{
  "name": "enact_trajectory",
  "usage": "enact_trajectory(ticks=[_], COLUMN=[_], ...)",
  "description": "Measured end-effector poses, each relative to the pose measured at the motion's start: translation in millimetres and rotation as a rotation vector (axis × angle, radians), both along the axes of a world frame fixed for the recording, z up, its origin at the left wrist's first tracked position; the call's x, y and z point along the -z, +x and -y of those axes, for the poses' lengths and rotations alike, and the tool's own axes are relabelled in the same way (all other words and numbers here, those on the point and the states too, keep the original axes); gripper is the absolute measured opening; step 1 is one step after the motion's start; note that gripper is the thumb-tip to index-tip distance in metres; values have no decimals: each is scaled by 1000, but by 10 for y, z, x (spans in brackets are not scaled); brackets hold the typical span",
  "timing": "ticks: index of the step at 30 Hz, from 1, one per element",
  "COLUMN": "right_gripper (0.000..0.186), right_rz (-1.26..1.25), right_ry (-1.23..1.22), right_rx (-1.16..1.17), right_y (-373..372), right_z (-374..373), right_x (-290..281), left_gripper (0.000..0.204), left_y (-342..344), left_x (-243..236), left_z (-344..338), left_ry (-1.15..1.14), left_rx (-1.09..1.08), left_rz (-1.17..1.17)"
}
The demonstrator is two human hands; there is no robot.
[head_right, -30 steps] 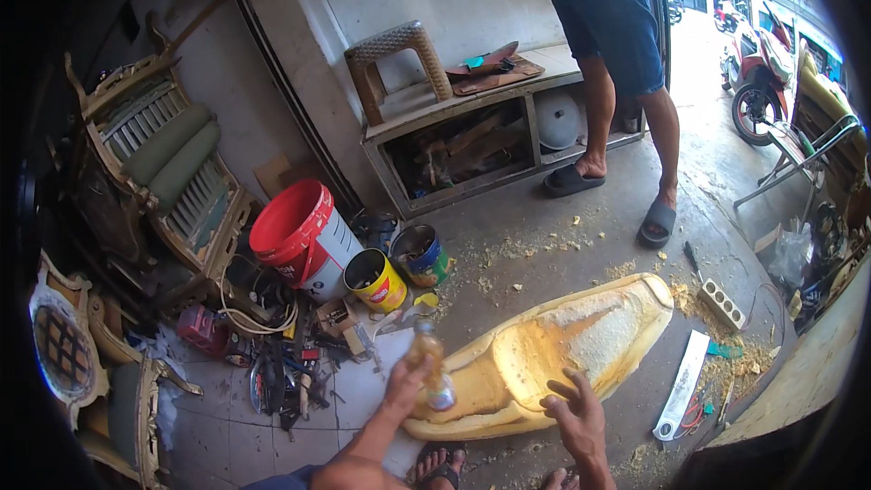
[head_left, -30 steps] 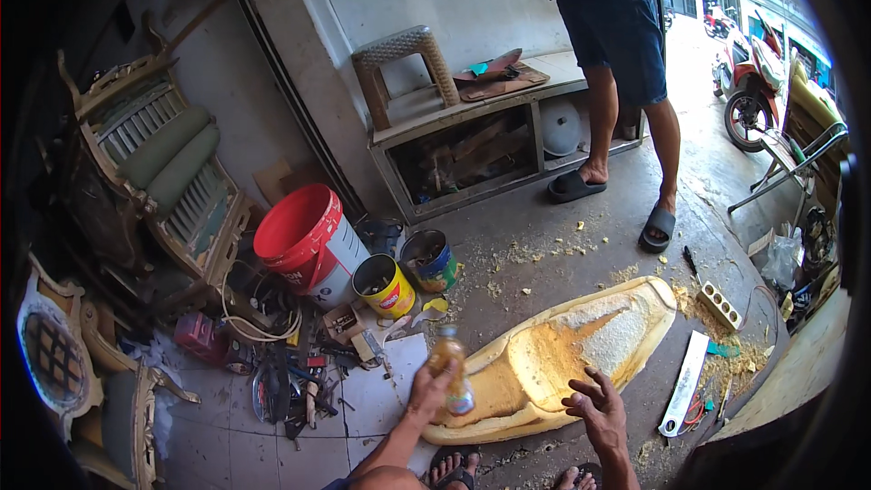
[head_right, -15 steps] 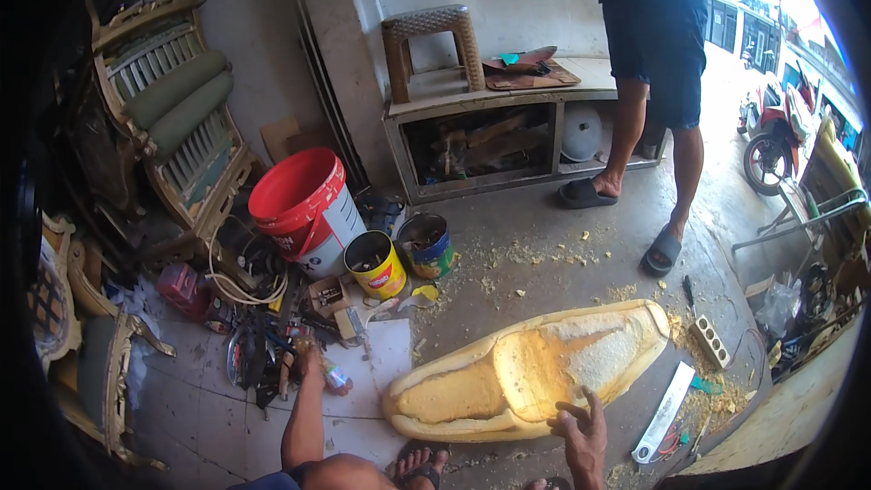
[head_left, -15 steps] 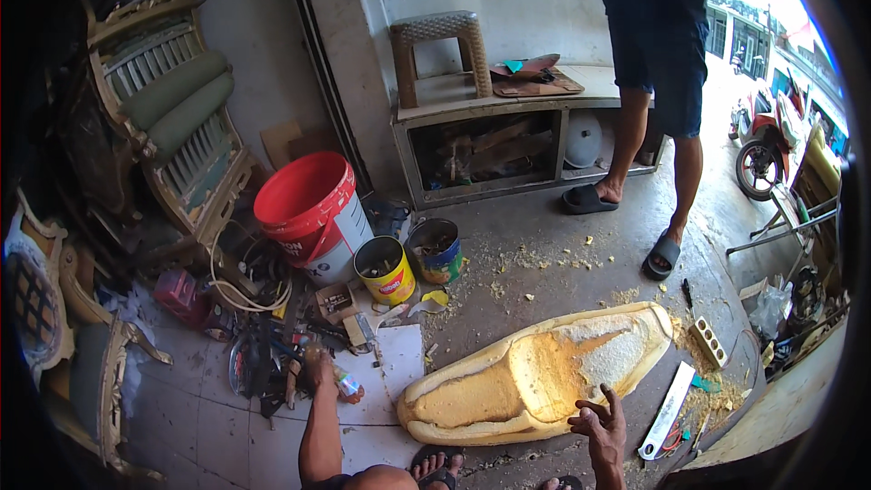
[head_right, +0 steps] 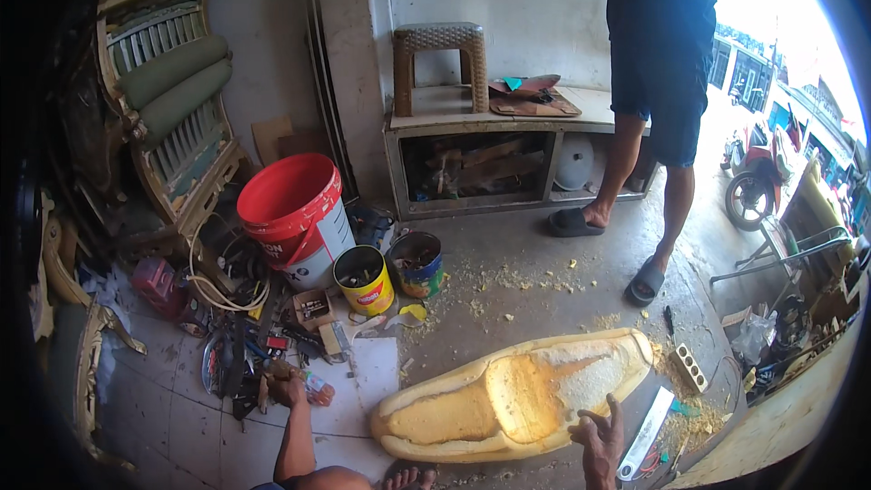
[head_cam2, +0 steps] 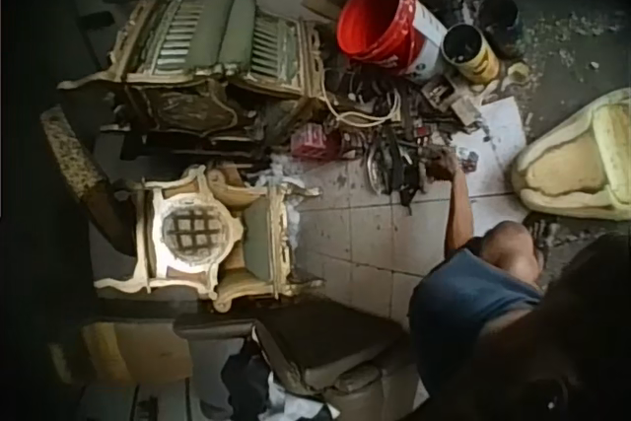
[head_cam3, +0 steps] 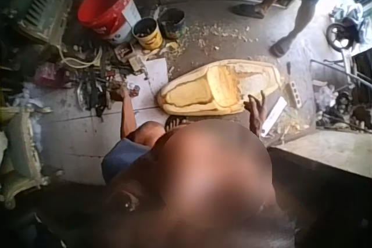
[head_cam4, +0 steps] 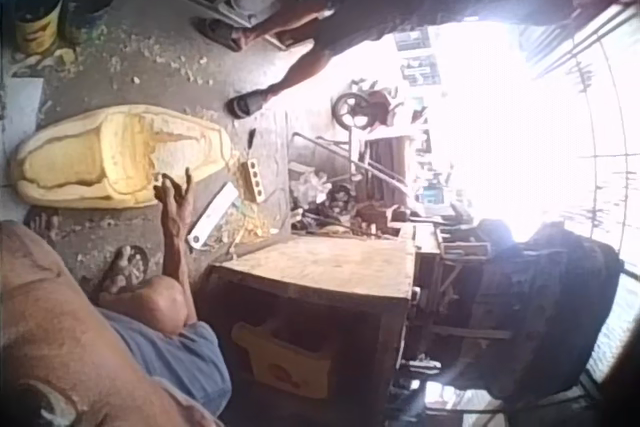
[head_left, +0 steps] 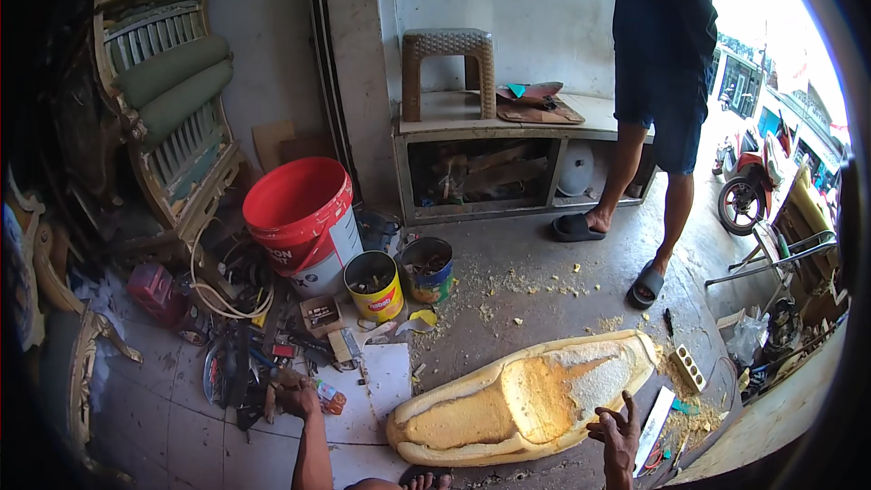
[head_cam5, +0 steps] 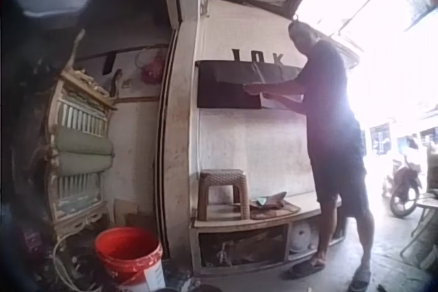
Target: The person shapes a large piece of yellow foam by hand using a metal scraper and a small knife, shaving off thin layers to smooth the surface. They turn the foam over, apply adhesive from a plastic bottle, and continue scraping and trimming the edges at a low workspace.
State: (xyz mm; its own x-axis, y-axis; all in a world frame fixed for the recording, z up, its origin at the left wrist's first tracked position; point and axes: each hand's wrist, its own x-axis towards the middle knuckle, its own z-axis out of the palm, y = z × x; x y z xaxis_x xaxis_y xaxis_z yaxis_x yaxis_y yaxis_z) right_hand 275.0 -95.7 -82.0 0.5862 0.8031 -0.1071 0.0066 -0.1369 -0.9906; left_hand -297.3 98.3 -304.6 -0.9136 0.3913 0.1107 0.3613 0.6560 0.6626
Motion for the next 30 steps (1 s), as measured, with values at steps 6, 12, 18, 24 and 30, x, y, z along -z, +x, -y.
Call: enact_trajectory(ticks=[6, 12, 18, 24, 30], right_gripper=[70, 65, 80, 76, 75], right_rz=[-109, -174, -205, -280, -295], right_ry=[51, 46, 45, 39, 69], right_rx=[-237, -185, -120, -75, -95], right_y=[87, -158, -165, -134, -162], right_z=[-49, -81, 19, 73, 55], right_x=[430, 303, 268, 229, 265], left_gripper=[61, 57, 40, 33, 27], left_y=[941, 1888, 2278, 2244, 2237], left_x=[-677, -711, -407, -388, -365], left_z=[145, 211, 361, 306, 315], left_ry=[166, 294, 3, 24, 37], left_rx=[295, 900, 1033, 1054, 1067], left_rz=[-119, -304, -338, -280, -268])
